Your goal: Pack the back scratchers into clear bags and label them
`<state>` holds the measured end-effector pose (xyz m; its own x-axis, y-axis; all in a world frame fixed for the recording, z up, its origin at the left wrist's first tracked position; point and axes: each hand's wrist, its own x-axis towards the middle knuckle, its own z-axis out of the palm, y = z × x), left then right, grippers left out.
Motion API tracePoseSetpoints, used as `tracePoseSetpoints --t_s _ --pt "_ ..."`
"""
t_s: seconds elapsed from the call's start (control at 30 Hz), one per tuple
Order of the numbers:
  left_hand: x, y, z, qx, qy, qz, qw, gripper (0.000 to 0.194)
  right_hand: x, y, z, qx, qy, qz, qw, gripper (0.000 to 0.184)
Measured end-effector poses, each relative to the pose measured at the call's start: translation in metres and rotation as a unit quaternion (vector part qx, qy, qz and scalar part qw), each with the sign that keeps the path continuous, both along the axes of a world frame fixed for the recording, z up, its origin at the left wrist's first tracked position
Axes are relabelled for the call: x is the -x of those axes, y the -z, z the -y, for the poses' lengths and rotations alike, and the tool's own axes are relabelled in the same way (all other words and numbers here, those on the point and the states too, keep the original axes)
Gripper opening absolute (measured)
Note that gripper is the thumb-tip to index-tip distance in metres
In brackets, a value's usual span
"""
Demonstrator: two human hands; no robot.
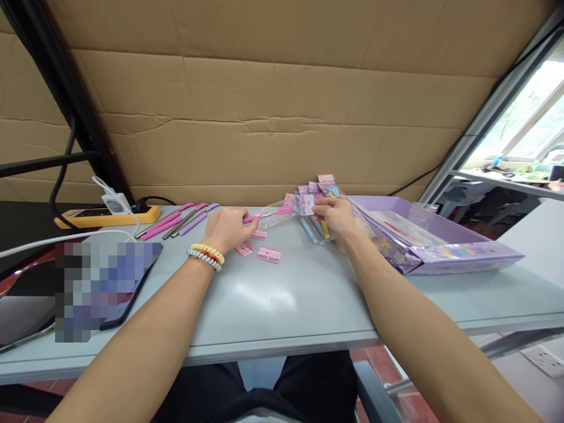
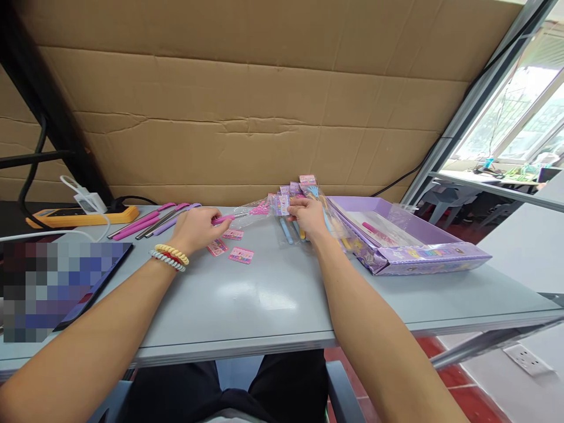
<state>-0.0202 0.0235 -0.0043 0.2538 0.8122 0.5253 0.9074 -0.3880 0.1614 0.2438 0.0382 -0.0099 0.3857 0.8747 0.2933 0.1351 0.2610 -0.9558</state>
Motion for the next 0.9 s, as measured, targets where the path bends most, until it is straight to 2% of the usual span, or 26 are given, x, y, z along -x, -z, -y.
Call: tracePoseSetpoints --t_s 0.57,0.9 --pt "-0.0021 -0.0001 0.0014 0.003 0.005 -0.010 1.000 0.039 -0.0019 -0.0011 0.0034 0.003 0.029 0.025 0.999 0.021" --pt "-0.0018 0.0000 0.0011 0.006 0.000 -0.002 1.000 0.042 0.0046 -0.0030 0.0035 -0.002 -0.085 -0.015 0.996 0.019"
